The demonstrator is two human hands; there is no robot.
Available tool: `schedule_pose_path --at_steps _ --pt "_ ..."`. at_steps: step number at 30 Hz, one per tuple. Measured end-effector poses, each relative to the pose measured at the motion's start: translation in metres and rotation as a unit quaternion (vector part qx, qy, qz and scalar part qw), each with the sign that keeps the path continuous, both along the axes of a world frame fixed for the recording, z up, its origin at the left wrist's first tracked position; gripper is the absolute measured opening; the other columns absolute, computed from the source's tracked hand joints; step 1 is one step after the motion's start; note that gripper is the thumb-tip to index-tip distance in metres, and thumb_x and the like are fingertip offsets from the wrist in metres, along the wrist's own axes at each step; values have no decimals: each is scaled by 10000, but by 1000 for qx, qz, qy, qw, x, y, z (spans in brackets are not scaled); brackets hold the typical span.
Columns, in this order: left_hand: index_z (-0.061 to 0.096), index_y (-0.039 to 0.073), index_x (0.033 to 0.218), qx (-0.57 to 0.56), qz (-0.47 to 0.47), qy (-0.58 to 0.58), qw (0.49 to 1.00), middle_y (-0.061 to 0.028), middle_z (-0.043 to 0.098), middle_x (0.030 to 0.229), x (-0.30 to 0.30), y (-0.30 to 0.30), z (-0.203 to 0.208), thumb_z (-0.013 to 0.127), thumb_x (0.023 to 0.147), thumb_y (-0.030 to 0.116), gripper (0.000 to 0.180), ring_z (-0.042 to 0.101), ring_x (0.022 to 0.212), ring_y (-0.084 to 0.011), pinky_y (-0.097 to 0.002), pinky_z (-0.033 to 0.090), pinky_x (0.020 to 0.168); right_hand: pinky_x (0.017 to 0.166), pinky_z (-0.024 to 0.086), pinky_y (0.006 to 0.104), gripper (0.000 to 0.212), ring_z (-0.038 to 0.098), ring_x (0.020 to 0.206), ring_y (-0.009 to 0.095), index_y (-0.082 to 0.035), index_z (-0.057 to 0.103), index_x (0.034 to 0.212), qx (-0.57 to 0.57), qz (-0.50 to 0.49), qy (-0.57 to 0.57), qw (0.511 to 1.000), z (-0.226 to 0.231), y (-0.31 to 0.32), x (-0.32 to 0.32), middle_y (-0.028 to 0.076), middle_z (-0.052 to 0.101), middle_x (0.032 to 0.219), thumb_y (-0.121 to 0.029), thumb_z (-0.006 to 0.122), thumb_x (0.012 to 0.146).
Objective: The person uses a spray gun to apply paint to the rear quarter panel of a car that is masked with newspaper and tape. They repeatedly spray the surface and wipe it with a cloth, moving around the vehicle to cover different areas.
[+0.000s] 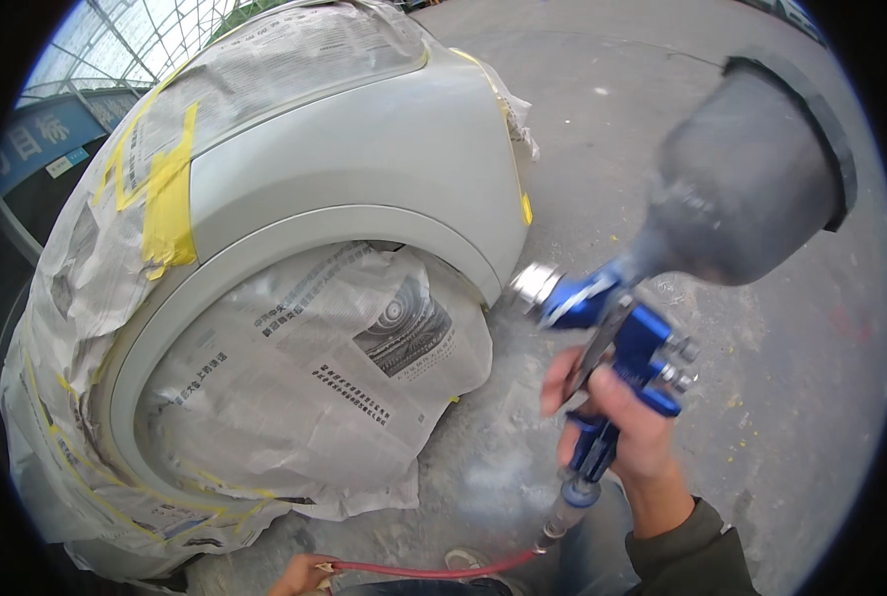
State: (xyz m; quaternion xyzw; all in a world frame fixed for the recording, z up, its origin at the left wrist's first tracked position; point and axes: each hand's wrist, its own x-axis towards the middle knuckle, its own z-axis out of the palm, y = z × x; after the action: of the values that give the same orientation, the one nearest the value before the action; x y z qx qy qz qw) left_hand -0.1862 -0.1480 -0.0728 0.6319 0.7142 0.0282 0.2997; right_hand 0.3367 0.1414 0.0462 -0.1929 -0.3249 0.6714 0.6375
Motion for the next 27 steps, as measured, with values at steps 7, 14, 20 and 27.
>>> schedule_pose_path --at_steps 7,14,20,27 --pt "678 106 1088 33 70 72 994 -121 702 933 101 38 92 657 781 72 310 689 824 -277 -360 529 700 483 588 296 574 648 859 277 81 461 1222 -5 63 -13 998 -35 3 4 241 600 1032 -415 511 937" --pt "674 134 1085 53 86 136 986 -125 690 957 128 34 135 636 778 55 319 668 861 -324 -391 524 696 386 564 268 547 619 765 218 85 483 1114 -33 -115 -12 993 -38 -2 16 191 562 926 -435 395 966" --pt "669 142 1091 36 105 137 984 -111 685 988 132 24 132 641 780 63 323 655 882 -343 -406 516 716 314 491 234 505 582 553 181 108 485 933 -70 -95 -16 993 -48 -18 4 176 551 775 -396 464 938" --pt "662 116 1102 -3 112 119 986 -124 679 1008 137 28 129 642 778 59 330 649 907 -347 -421 510 730 307 477 229 443 556 522 172 105 464 927 -30 -92 -47 994 -56 -25 0 167 521 728 -329 548 899"
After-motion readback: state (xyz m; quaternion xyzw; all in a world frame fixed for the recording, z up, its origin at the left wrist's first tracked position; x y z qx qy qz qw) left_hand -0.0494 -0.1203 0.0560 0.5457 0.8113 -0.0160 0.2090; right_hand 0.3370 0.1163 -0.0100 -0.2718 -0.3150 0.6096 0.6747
